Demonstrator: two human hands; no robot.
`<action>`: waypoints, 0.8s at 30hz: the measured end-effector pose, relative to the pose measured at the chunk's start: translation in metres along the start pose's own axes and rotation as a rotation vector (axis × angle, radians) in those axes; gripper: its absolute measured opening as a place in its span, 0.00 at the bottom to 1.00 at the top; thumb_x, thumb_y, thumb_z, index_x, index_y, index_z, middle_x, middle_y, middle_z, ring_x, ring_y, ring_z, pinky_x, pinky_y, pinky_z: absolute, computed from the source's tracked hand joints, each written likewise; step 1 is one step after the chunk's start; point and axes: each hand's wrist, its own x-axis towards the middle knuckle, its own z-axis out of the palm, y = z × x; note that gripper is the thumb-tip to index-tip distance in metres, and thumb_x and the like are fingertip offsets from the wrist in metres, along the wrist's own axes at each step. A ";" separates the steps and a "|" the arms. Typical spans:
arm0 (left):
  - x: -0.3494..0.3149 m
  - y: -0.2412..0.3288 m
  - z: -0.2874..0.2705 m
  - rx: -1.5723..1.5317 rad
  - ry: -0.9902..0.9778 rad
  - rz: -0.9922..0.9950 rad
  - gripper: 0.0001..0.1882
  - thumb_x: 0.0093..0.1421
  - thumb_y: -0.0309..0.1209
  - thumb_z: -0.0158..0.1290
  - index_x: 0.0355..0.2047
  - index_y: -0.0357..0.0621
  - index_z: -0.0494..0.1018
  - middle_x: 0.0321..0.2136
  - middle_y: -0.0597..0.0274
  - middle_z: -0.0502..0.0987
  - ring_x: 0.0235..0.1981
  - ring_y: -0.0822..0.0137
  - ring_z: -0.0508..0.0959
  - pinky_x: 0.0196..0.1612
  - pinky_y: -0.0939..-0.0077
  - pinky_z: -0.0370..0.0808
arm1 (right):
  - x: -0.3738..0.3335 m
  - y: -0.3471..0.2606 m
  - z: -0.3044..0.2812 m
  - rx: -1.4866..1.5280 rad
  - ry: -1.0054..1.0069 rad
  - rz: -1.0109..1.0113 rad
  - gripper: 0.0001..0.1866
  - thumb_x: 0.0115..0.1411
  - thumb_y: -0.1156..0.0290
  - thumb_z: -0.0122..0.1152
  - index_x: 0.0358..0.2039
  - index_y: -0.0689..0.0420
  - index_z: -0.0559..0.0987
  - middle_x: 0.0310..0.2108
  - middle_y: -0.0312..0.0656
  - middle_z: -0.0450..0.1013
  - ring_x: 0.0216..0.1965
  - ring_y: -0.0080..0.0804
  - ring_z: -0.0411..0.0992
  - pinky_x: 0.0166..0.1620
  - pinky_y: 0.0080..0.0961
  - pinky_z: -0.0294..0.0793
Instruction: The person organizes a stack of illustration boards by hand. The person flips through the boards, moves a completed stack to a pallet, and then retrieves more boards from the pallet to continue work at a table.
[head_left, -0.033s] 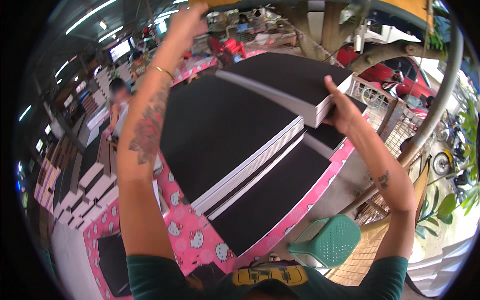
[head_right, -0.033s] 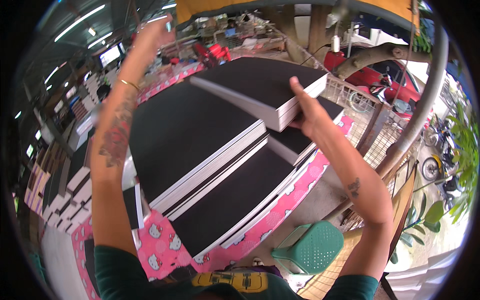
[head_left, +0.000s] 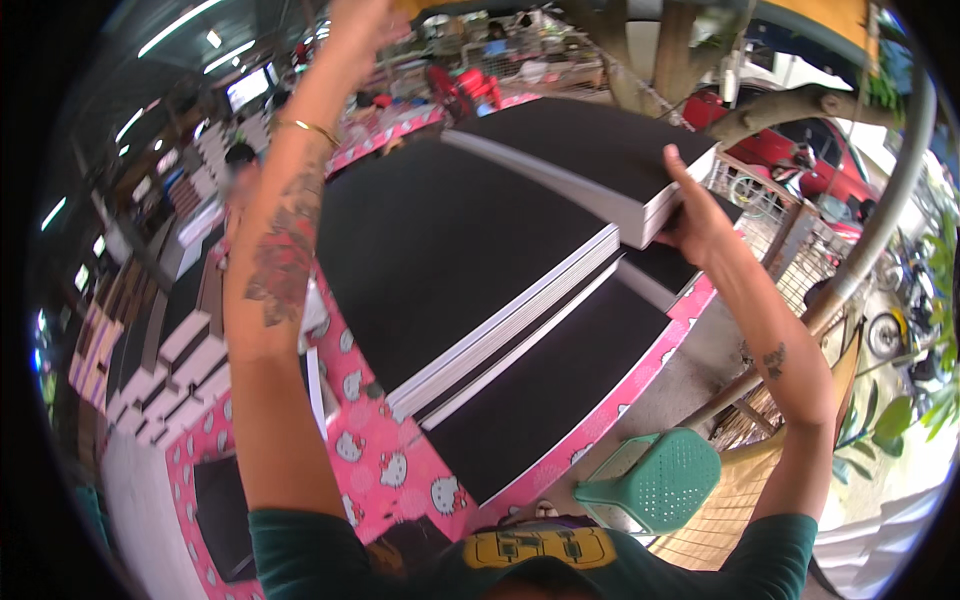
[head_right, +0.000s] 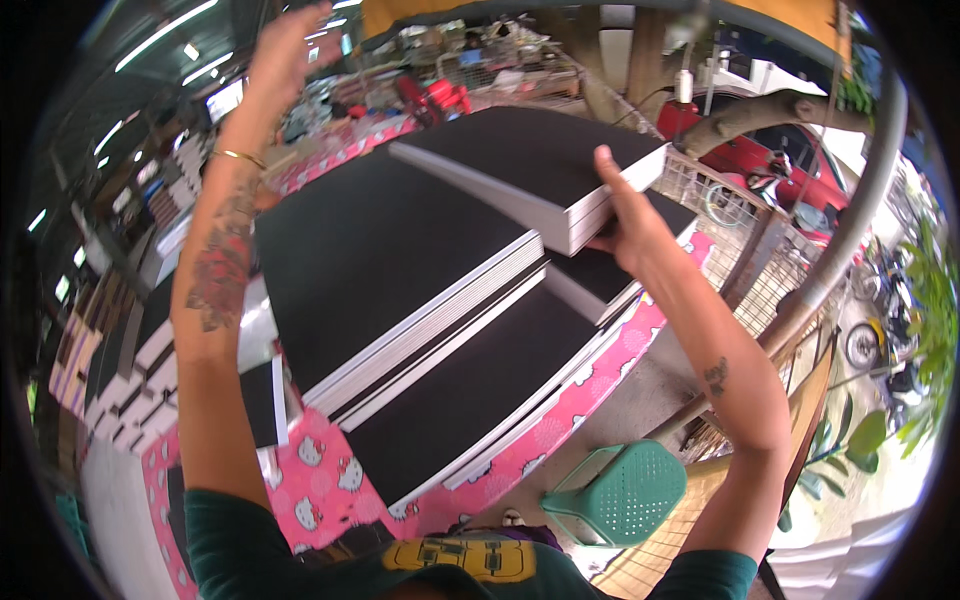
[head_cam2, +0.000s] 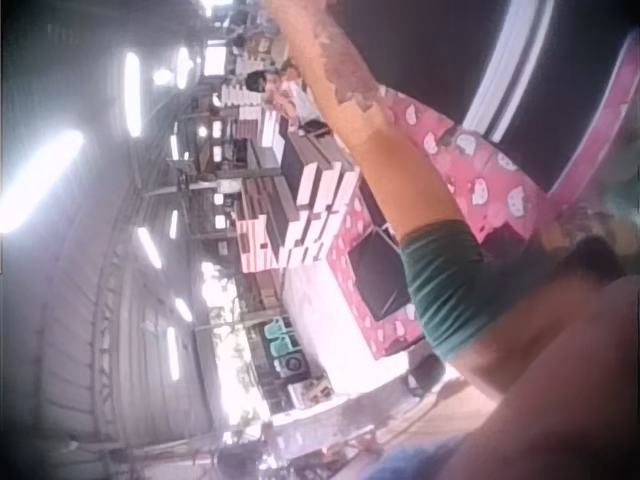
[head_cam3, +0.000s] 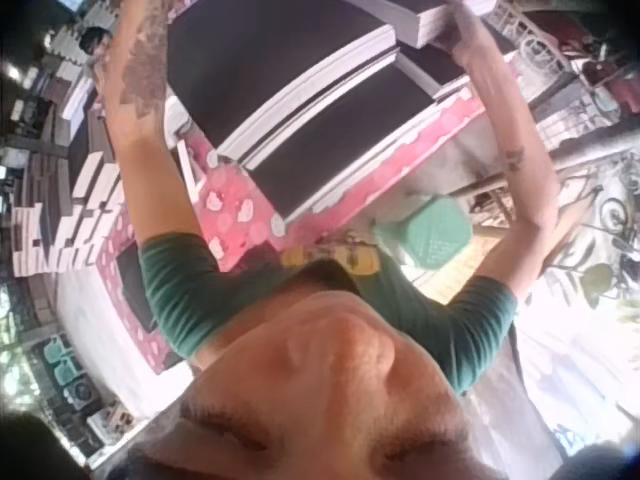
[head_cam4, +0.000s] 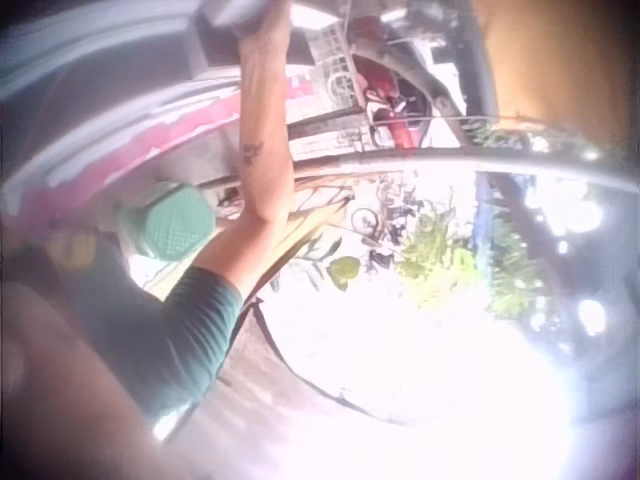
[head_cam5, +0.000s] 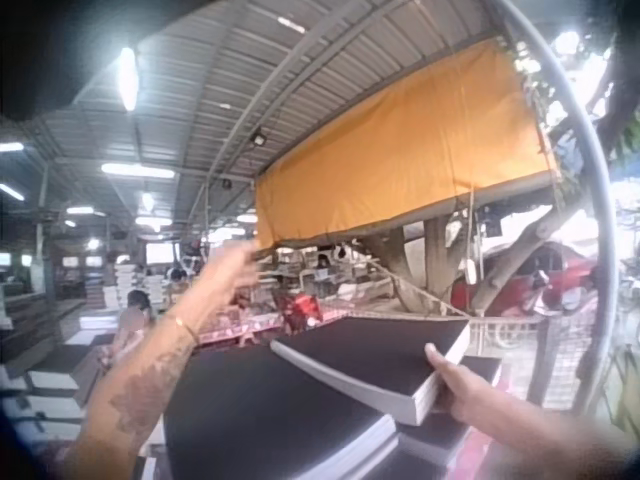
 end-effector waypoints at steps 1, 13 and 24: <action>-0.015 0.015 -0.013 -0.041 0.003 0.033 0.14 0.62 0.38 0.56 0.42 0.42 0.74 0.35 0.61 0.78 0.36 0.66 0.78 0.40 0.66 0.76 | -0.002 -0.001 -0.001 -0.023 -0.019 0.004 0.47 0.52 0.32 0.63 0.63 0.52 0.67 0.61 0.47 0.64 0.60 0.40 0.66 0.59 0.49 0.66; -0.471 0.003 -0.269 0.657 0.035 -0.132 0.20 0.59 0.35 0.59 0.48 0.36 0.75 0.39 0.51 0.76 0.39 0.61 0.80 0.41 0.68 0.78 | -0.070 0.042 0.039 -0.514 -0.005 -0.404 0.31 0.64 0.41 0.53 0.55 0.52 0.74 0.36 0.36 0.74 0.38 0.27 0.73 0.44 0.28 0.75; -0.927 0.016 -0.604 1.261 0.752 -1.028 0.32 0.56 0.47 0.61 0.54 0.35 0.72 0.47 0.36 0.74 0.51 0.42 0.75 0.55 0.56 0.72 | -0.337 0.325 0.338 -0.247 -0.926 -0.217 0.26 0.68 0.51 0.52 0.59 0.55 0.70 0.49 0.39 0.70 0.51 0.32 0.70 0.51 0.33 0.72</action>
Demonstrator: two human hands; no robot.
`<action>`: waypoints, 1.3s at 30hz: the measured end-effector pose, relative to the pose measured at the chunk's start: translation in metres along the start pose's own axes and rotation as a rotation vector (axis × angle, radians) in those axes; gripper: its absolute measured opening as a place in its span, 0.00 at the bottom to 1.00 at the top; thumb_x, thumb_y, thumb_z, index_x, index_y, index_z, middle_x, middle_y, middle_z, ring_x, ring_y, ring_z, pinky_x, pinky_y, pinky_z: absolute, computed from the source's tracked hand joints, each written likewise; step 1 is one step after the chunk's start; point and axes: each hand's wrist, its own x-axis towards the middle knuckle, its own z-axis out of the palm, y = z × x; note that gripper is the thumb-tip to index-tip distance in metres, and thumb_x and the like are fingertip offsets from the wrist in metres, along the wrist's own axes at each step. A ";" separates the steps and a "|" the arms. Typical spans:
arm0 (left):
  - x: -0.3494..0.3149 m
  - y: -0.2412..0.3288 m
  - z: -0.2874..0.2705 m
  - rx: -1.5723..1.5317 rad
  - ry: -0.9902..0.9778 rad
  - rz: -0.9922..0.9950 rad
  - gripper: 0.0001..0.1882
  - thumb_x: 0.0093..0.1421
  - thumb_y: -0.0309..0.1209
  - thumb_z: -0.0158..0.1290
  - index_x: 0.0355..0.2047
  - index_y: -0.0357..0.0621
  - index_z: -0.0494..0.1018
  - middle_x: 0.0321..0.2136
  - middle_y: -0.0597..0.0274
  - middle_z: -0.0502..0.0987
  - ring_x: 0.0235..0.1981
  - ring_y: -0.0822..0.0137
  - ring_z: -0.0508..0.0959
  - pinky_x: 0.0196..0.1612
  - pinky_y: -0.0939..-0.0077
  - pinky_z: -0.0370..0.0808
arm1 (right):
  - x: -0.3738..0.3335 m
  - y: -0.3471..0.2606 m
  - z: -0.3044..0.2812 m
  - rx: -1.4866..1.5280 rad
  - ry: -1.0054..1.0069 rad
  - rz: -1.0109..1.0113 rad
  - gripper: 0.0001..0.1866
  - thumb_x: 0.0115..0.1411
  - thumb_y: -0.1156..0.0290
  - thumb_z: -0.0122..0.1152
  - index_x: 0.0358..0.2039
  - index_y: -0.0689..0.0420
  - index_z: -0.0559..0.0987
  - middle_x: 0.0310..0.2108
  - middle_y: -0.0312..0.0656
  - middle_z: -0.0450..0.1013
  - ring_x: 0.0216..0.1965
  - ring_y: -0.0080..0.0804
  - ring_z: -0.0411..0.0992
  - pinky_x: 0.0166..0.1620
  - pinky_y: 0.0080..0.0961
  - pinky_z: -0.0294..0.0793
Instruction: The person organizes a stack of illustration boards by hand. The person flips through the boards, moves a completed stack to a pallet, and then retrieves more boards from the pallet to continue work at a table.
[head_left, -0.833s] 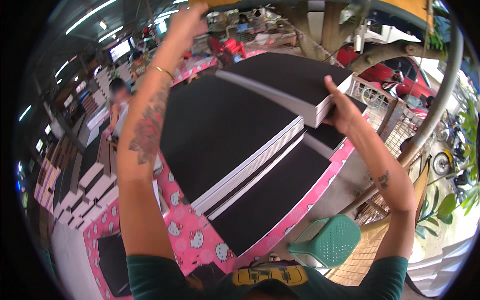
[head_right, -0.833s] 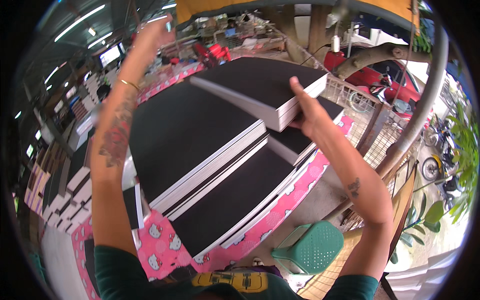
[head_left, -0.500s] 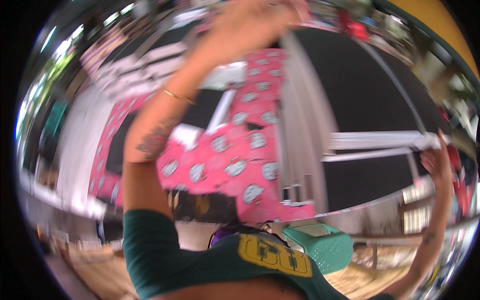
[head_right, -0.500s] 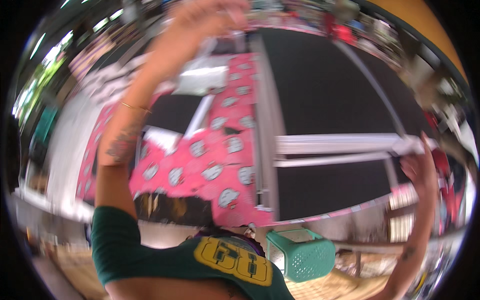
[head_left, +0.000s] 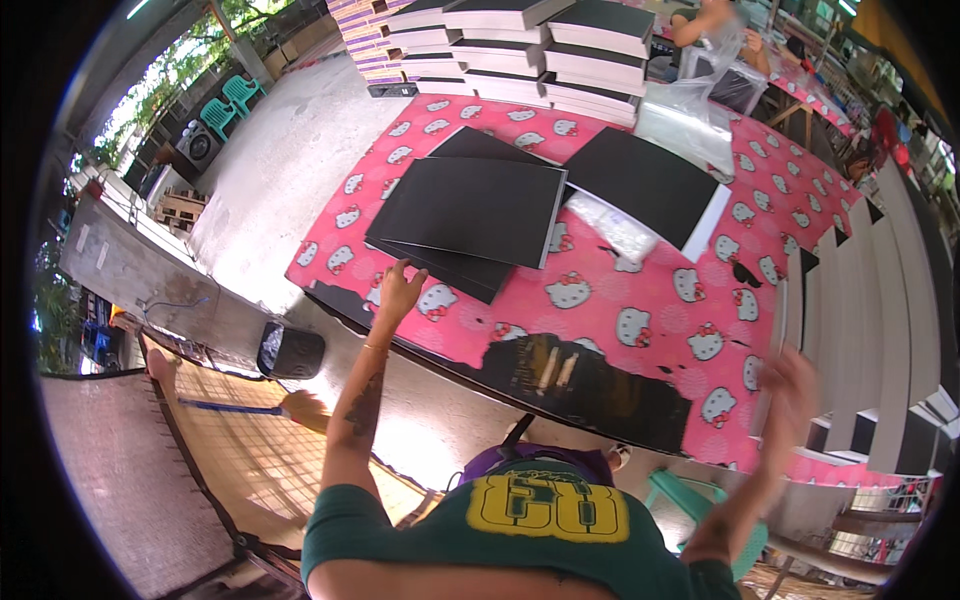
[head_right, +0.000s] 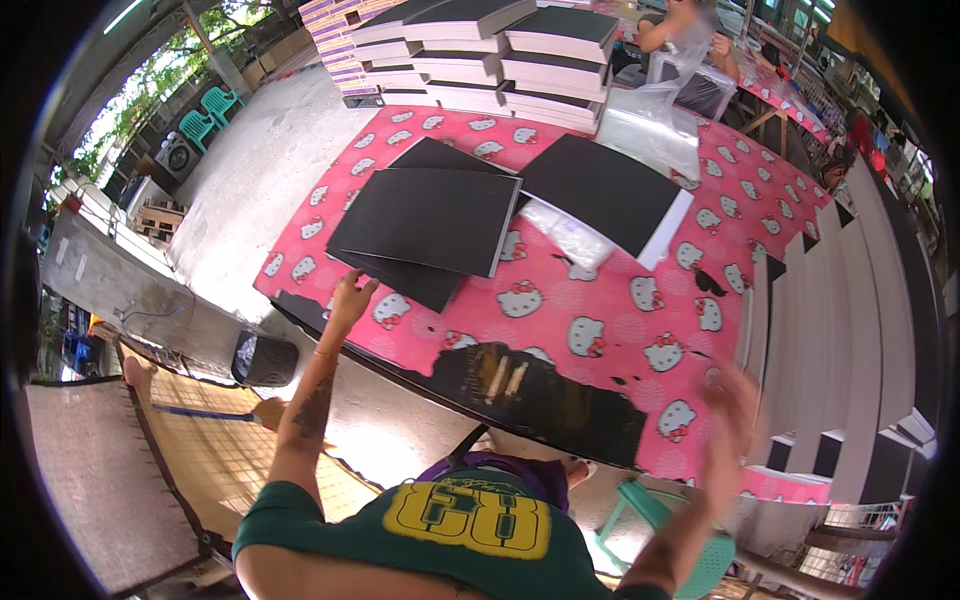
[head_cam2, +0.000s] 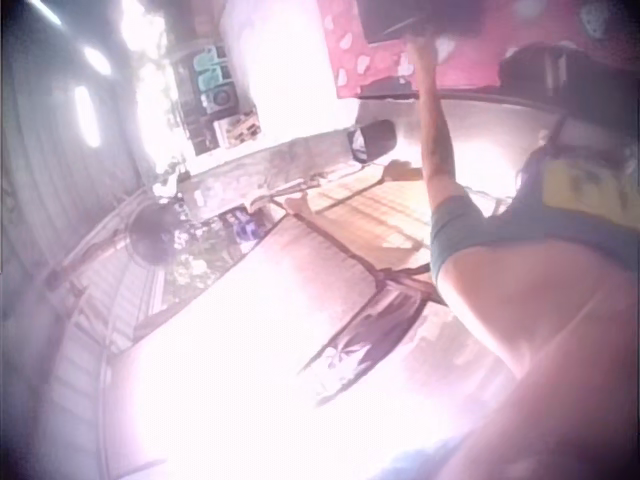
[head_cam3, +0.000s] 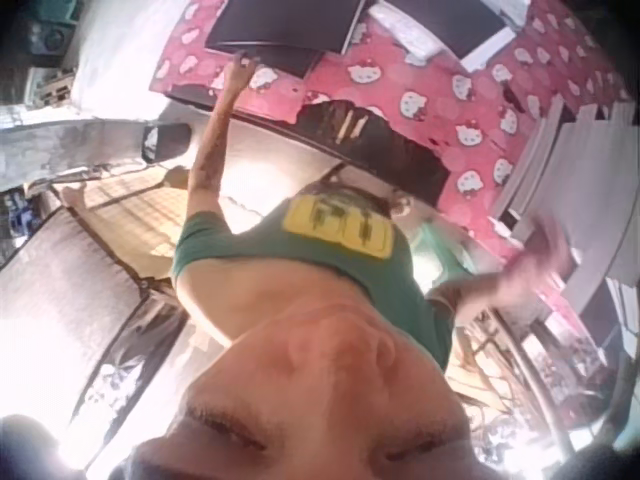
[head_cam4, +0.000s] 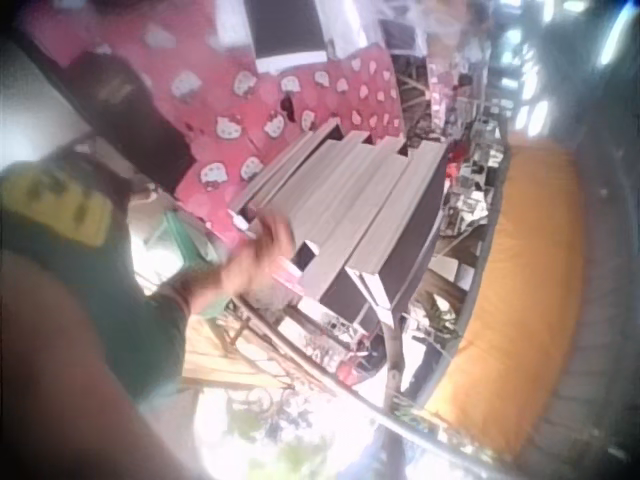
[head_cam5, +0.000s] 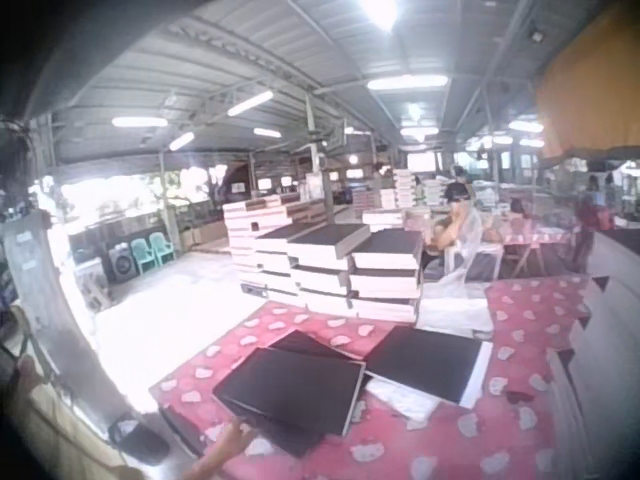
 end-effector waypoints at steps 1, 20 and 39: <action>0.007 -0.029 -0.009 0.011 0.047 -0.031 0.33 0.56 0.48 0.61 0.54 0.35 0.72 0.48 0.35 0.73 0.52 0.41 0.74 0.56 0.55 0.71 | 0.020 0.032 0.048 0.107 -0.070 0.129 0.26 0.69 0.52 0.52 0.59 0.55 0.70 0.50 0.39 0.70 0.52 0.33 0.70 0.52 0.34 0.71; 0.258 -0.097 -0.020 -0.006 -0.173 -0.075 0.48 0.48 0.61 0.64 0.51 0.24 0.72 0.43 0.34 0.79 0.48 0.43 0.79 0.51 0.56 0.74 | 0.218 0.208 0.355 0.624 -0.051 0.619 0.26 0.60 0.57 0.67 0.52 0.62 0.76 0.45 0.42 0.77 0.44 0.34 0.77 0.50 0.31 0.76; 0.437 -0.014 0.001 -0.190 -0.948 -0.212 0.30 0.53 0.58 0.64 0.33 0.38 0.82 0.22 0.63 0.80 0.18 0.74 0.75 0.20 0.80 0.65 | 0.238 0.167 0.407 0.741 0.139 0.693 0.28 0.53 0.72 0.72 0.51 0.64 0.69 0.43 0.50 0.74 0.43 0.41 0.77 0.43 0.38 0.82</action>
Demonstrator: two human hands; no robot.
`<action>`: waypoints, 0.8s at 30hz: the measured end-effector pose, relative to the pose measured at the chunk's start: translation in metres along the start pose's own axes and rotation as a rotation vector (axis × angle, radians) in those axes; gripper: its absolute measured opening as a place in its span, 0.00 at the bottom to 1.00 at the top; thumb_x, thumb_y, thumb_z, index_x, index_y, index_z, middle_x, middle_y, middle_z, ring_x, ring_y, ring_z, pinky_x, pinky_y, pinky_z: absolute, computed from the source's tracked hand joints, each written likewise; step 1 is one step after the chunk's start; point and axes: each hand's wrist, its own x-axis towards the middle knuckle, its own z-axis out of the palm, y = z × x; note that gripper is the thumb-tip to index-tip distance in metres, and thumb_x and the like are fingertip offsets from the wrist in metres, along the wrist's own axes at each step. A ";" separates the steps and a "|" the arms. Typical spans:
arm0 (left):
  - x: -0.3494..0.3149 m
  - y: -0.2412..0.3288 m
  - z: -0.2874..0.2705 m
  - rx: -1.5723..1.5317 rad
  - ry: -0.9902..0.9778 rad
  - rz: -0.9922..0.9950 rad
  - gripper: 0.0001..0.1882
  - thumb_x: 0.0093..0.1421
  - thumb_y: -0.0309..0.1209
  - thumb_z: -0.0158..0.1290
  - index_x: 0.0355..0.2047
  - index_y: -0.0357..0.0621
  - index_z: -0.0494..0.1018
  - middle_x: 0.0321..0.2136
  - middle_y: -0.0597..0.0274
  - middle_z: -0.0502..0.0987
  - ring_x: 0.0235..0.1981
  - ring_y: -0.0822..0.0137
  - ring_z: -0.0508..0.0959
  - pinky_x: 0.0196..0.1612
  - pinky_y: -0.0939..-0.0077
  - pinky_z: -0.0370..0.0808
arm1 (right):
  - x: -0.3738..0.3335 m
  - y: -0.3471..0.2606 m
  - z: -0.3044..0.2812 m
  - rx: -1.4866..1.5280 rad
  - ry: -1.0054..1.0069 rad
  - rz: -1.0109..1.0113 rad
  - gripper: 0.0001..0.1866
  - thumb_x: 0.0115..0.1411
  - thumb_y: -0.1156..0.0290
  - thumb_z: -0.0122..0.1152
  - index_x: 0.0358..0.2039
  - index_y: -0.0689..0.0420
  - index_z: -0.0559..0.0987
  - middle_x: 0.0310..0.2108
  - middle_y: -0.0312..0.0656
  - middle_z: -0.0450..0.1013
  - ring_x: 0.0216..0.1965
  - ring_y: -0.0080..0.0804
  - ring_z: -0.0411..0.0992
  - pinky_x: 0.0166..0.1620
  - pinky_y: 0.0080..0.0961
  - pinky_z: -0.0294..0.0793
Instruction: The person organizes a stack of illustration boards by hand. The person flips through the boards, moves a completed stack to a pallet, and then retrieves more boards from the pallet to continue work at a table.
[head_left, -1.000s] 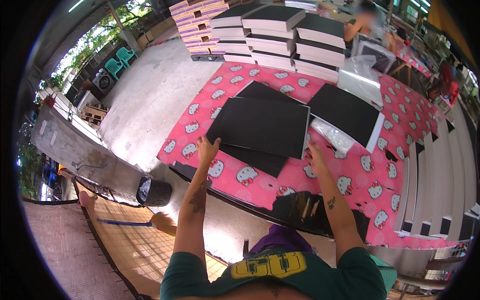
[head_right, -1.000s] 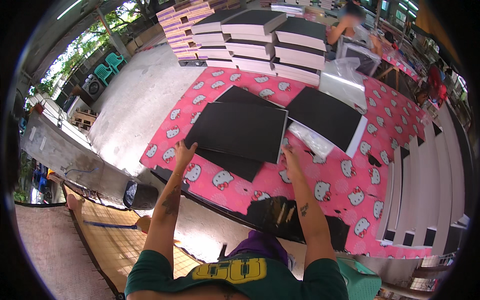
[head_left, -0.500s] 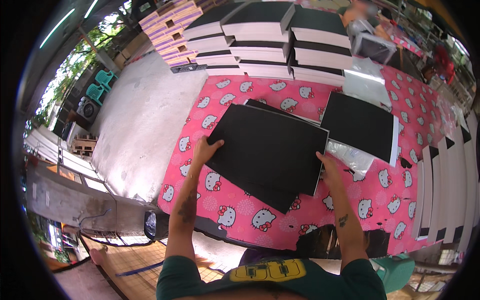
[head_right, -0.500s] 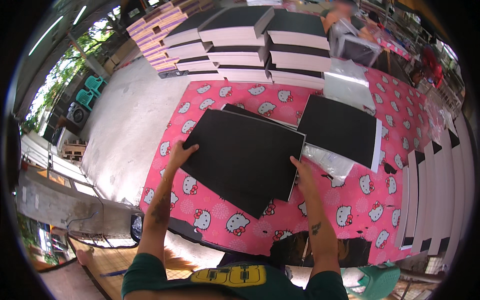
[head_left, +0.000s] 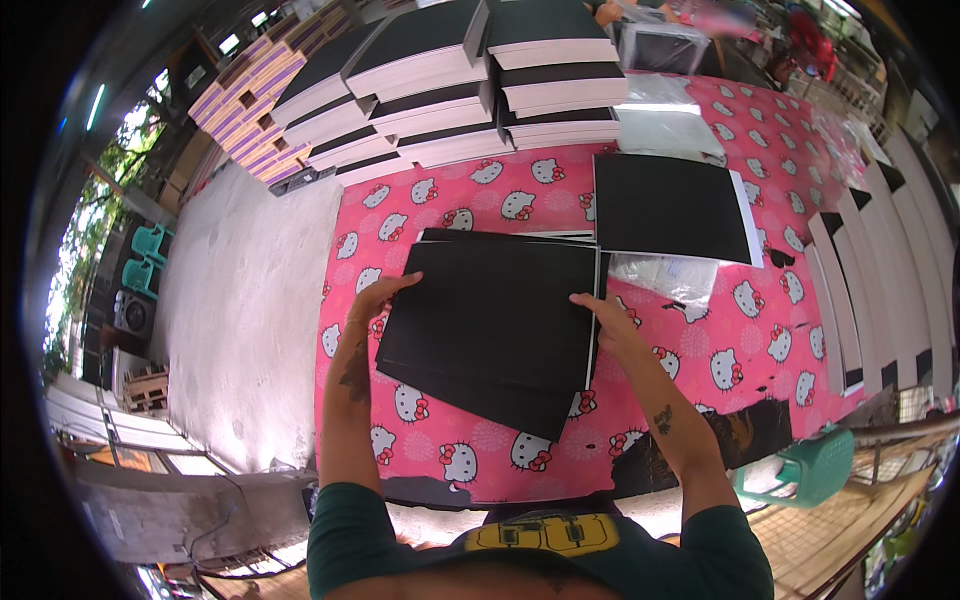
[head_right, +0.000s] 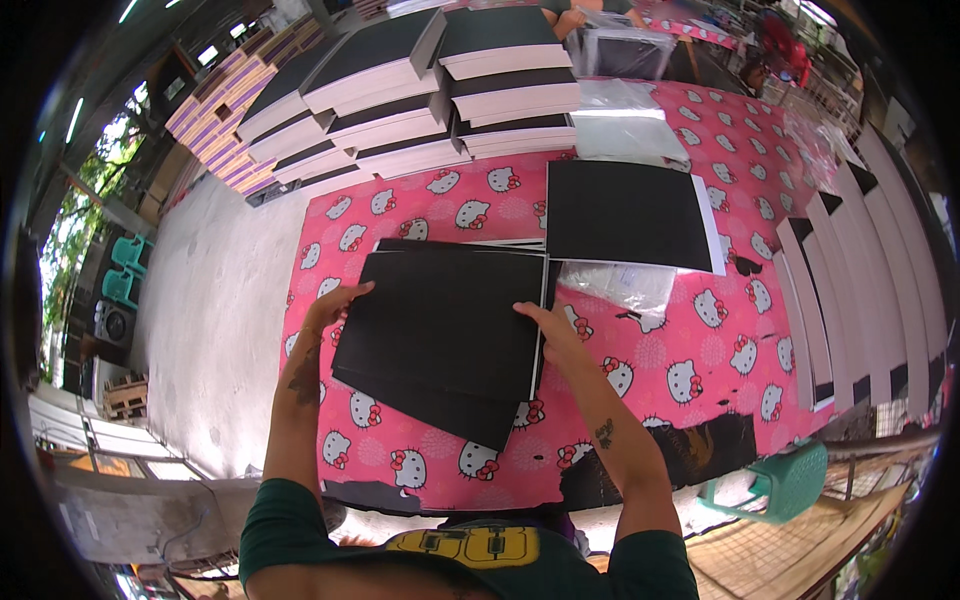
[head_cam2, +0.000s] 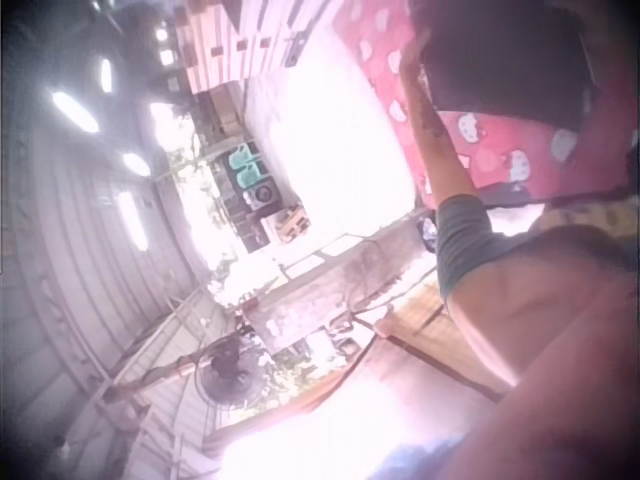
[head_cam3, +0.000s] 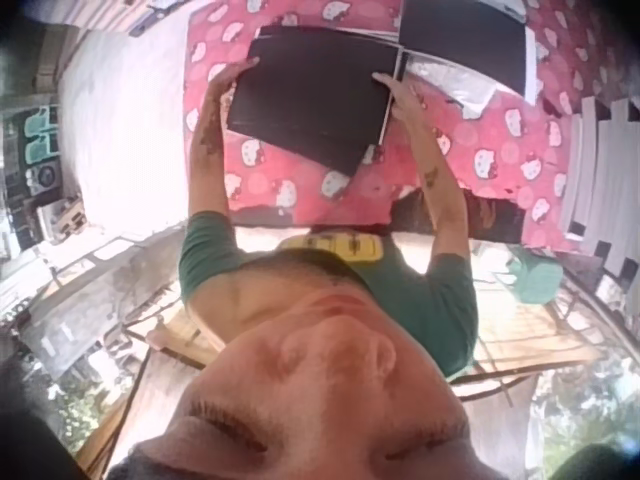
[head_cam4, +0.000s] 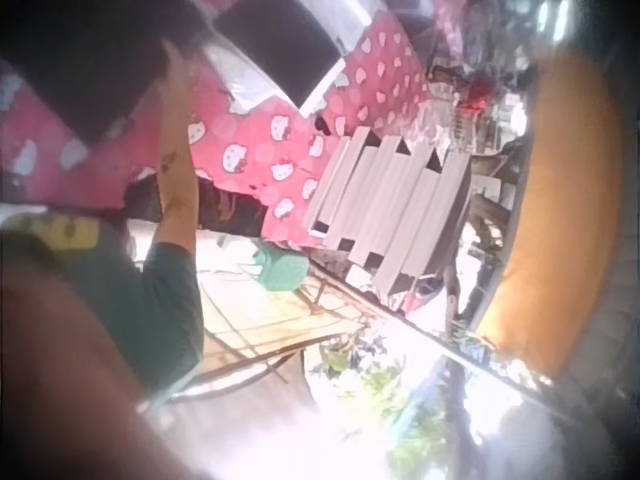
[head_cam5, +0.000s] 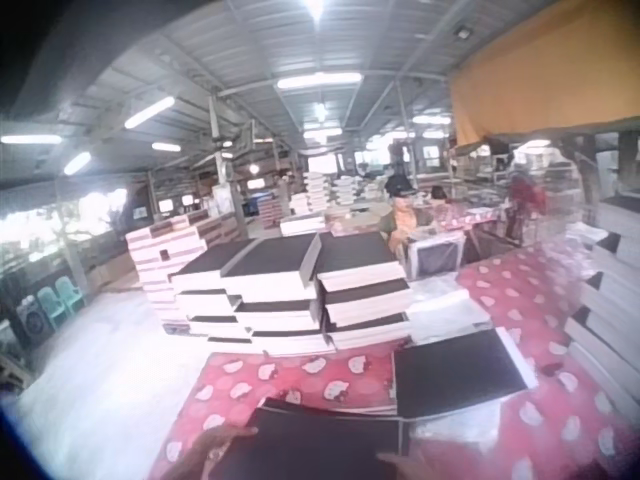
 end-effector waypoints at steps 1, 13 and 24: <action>-0.003 -0.014 -0.007 -0.015 -0.010 -0.026 0.29 0.53 0.57 0.64 0.32 0.39 0.82 0.21 0.65 0.80 0.18 0.74 0.75 0.19 0.81 0.64 | -0.001 0.009 0.004 -0.043 0.032 -0.001 0.31 0.52 0.73 0.72 0.53 0.64 0.66 0.44 0.51 0.73 0.43 0.42 0.77 0.42 0.39 0.83; -0.134 -0.119 -0.016 -0.546 -0.095 0.445 0.37 0.54 0.34 0.65 0.60 0.33 0.62 0.51 0.48 0.74 0.51 0.56 0.77 0.54 0.65 0.75 | -0.105 0.070 0.064 -0.411 0.150 -0.517 0.41 0.50 0.72 0.76 0.58 0.62 0.58 0.49 0.50 0.67 0.52 0.38 0.69 0.55 0.35 0.72; -0.230 -0.177 0.004 -0.732 -0.095 0.719 0.44 0.48 0.16 0.64 0.65 0.39 0.58 0.56 0.55 0.72 0.55 0.61 0.73 0.60 0.65 0.70 | -0.239 0.042 0.057 -0.409 -0.032 -0.779 0.62 0.40 0.68 0.81 0.71 0.59 0.52 0.65 0.49 0.60 0.67 0.40 0.57 0.69 0.36 0.51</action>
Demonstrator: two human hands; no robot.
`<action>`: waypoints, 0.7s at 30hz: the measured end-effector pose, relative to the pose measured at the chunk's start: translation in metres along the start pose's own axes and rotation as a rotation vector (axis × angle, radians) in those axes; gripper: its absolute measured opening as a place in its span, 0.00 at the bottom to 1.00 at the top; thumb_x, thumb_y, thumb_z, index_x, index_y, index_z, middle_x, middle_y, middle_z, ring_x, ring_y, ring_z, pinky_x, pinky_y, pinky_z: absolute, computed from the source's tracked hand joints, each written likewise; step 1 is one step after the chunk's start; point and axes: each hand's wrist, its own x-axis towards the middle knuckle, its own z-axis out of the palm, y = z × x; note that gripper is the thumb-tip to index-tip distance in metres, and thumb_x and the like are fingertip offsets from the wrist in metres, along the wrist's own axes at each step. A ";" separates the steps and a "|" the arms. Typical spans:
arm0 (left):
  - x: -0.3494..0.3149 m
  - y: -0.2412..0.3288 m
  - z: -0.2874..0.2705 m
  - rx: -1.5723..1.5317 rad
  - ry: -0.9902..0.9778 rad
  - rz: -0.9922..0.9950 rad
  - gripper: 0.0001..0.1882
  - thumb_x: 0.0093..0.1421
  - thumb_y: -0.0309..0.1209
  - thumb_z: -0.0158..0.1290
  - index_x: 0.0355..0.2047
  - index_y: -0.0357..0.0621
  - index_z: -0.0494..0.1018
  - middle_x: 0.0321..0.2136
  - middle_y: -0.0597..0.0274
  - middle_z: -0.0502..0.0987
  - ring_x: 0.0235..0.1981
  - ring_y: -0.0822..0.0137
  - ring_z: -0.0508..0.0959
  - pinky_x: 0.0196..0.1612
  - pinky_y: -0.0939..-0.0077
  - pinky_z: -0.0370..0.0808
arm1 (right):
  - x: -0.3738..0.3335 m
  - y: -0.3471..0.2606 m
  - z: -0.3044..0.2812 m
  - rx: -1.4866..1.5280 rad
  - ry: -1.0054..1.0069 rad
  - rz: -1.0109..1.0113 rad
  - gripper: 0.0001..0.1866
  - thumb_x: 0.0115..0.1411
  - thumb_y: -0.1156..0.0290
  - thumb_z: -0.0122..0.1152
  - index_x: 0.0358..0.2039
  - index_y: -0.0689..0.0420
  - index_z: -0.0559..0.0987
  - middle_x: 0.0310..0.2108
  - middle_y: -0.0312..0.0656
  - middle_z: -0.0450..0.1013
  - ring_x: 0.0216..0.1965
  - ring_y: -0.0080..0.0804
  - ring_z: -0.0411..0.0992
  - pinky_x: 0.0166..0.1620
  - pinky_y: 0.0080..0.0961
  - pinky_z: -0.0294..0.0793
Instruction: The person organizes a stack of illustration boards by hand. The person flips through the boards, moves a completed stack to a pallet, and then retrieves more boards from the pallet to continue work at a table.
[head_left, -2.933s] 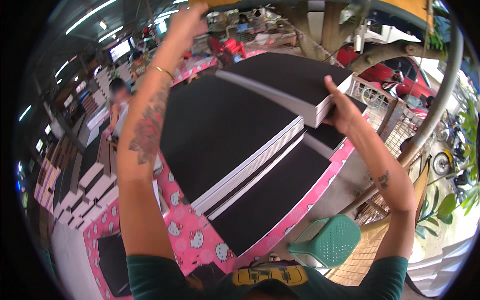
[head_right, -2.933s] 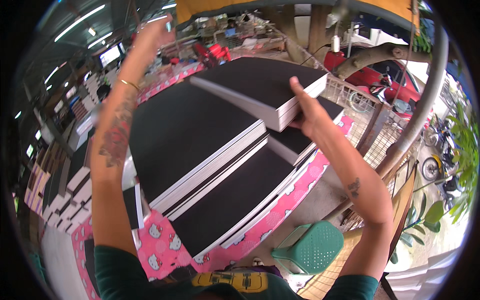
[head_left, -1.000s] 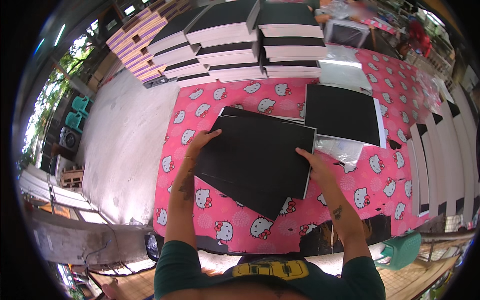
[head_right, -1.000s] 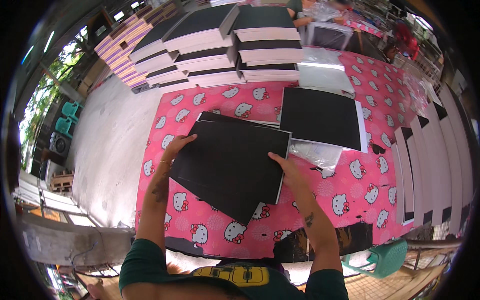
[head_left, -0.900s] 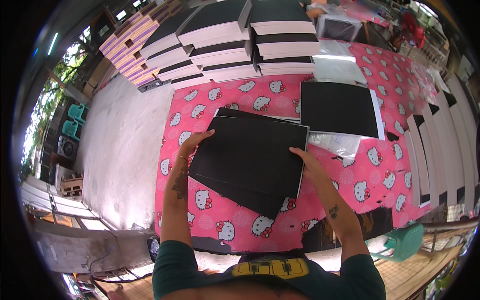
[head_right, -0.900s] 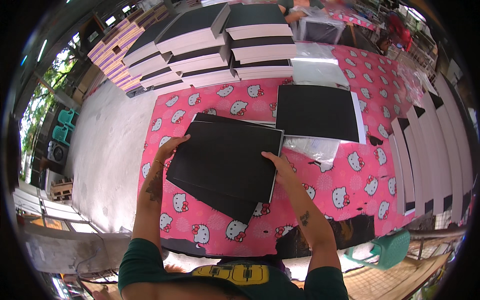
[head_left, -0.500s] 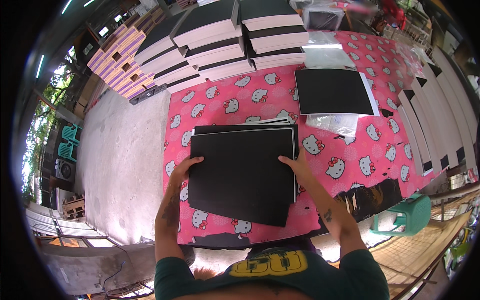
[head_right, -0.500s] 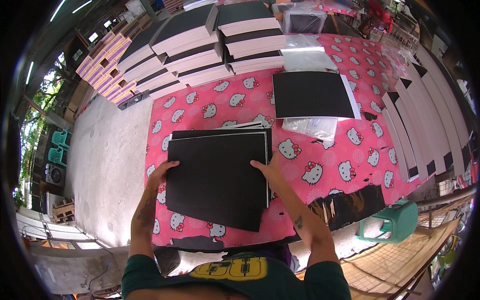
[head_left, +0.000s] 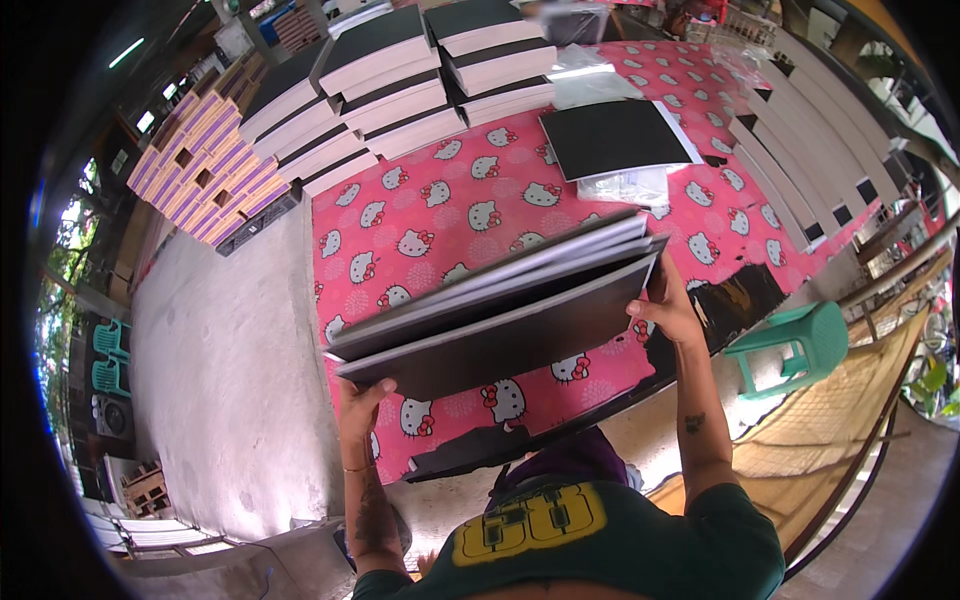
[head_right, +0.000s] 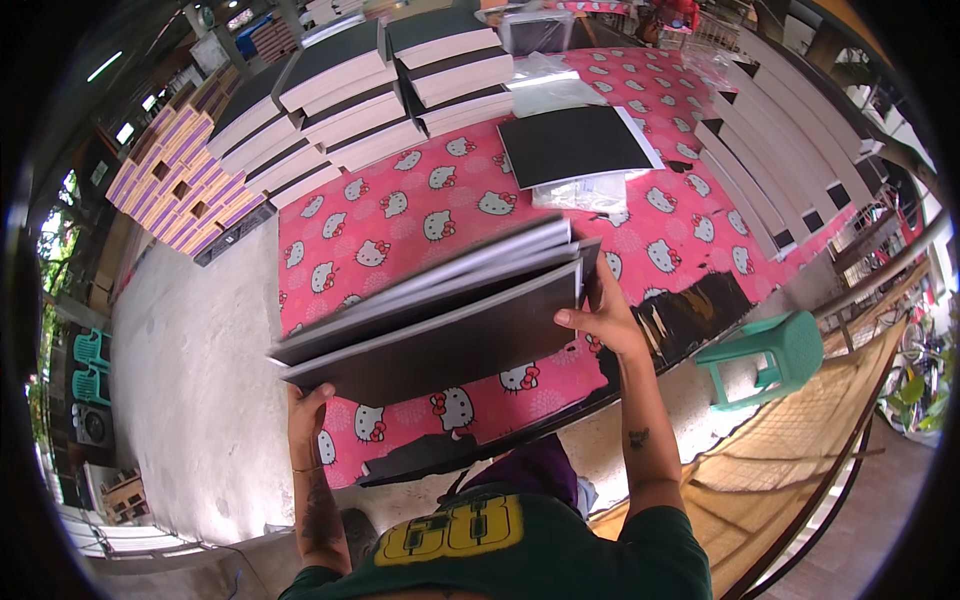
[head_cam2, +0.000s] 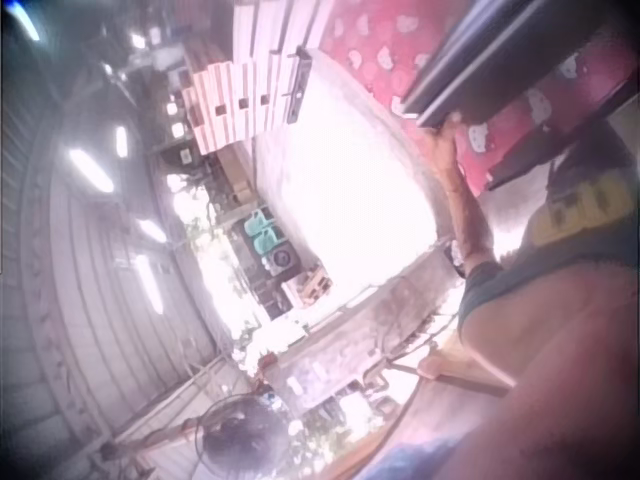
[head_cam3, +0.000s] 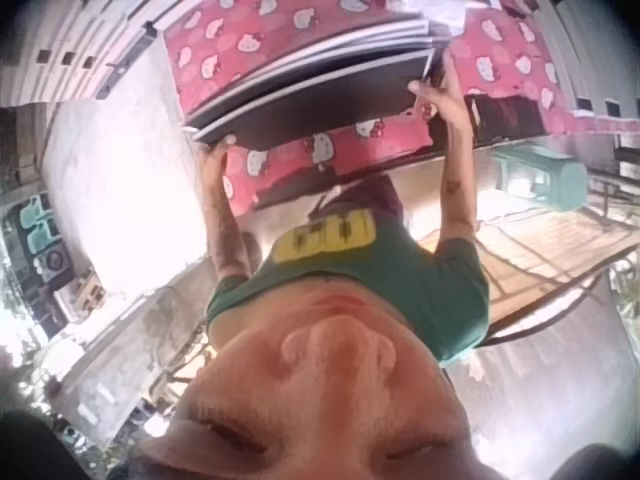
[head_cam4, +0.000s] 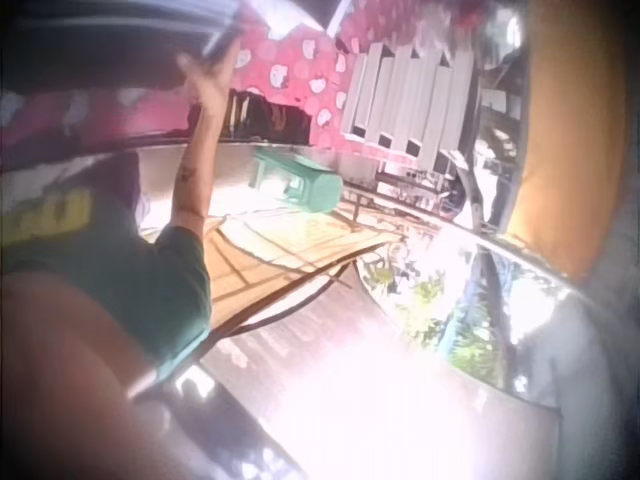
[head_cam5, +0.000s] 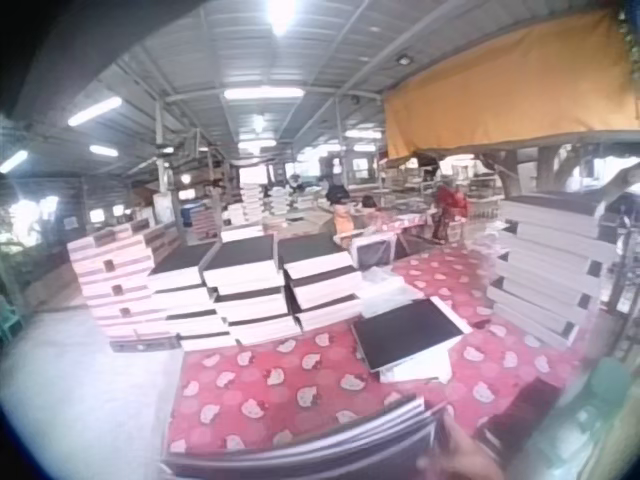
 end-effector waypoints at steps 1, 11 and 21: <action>-0.002 -0.001 0.003 -0.021 -0.043 0.027 0.45 0.48 0.18 0.64 0.66 0.39 0.57 0.57 0.54 0.71 0.57 0.60 0.72 0.61 0.64 0.68 | -0.004 -0.001 0.002 -0.035 0.016 -0.035 0.62 0.40 0.66 0.81 0.72 0.59 0.51 0.66 0.49 0.59 0.68 0.41 0.56 0.69 0.36 0.51; 0.006 -0.010 0.031 0.082 -0.044 0.115 0.46 0.47 0.19 0.65 0.66 0.40 0.57 0.52 0.57 0.74 0.51 0.63 0.75 0.58 0.67 0.70 | -0.024 0.004 -0.005 -0.196 -0.005 -0.078 0.57 0.44 0.67 0.80 0.71 0.57 0.54 0.62 0.46 0.65 0.63 0.36 0.63 0.66 0.33 0.59; 0.000 -0.049 -0.001 0.014 -0.046 0.028 0.41 0.46 0.27 0.69 0.60 0.39 0.63 0.51 0.60 0.73 0.51 0.65 0.74 0.56 0.68 0.70 | -0.020 0.023 -0.027 -0.029 -0.072 -0.088 0.53 0.44 0.59 0.81 0.65 0.60 0.60 0.55 0.39 0.69 0.57 0.28 0.66 0.61 0.29 0.63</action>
